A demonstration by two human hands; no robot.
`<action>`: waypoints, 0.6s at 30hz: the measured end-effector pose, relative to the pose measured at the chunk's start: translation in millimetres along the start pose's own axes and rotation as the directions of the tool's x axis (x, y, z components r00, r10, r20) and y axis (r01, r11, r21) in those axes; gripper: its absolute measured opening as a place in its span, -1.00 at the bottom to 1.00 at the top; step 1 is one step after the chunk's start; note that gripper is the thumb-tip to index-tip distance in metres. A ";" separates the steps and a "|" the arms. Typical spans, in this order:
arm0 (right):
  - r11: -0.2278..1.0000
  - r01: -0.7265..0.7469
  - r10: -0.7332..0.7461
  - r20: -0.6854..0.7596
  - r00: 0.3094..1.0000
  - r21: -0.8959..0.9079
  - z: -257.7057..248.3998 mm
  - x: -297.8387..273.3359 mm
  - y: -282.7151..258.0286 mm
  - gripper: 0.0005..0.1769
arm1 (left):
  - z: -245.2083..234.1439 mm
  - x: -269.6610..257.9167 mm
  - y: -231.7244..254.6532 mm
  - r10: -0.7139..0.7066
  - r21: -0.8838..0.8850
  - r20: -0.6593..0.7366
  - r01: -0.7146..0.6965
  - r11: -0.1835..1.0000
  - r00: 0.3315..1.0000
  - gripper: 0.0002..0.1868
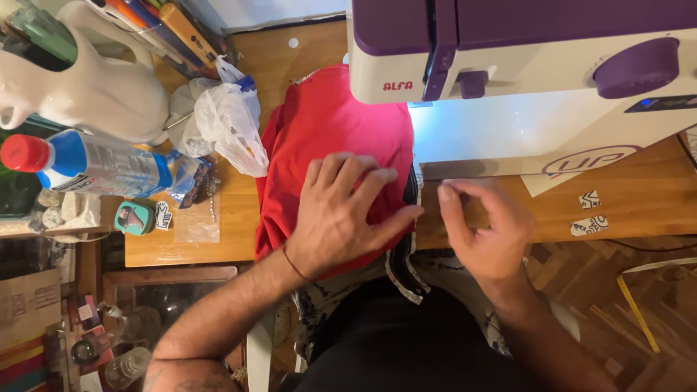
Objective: Aligning a zipper with red fabric on a sewing machine
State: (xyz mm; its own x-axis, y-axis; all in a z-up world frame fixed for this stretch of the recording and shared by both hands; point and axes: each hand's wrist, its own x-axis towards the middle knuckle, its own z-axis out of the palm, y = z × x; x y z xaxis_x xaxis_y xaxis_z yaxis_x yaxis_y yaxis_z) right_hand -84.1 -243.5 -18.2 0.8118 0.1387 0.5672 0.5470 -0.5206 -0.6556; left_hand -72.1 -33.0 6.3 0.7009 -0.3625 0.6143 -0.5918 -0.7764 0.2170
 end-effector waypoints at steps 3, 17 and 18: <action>0.947 -0.317 0.310 0.120 0.943 0.046 0.6 0.9 -2.5 -0.84 | -4.3 1.1 18.6 -0.066 0.043 -0.061 0.069 0.997 0.996 -0.71; 0.856 -0.395 0.395 0.073 0.916 0.333 22.0 3.6 -24.0 -0.82 | -25.8 8.8 34.6 -0.621 -0.394 0.154 0.624 0.675 0.769 -0.91; 0.888 -0.342 0.353 0.023 0.935 0.308 23.0 3.6 -25.7 -0.85 | -26.4 9.3 37.2 -0.634 -0.430 0.190 0.644 0.633 0.750 -0.87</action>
State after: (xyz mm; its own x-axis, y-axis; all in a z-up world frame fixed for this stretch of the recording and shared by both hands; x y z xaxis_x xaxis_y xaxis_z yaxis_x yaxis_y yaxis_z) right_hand -90.6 -210.3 -10.8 0.9571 -0.0341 0.2878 0.2707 -0.2498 -0.9297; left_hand -98.1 -51.6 40.2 0.9763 0.1226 0.1786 -0.0939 -0.5033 0.8590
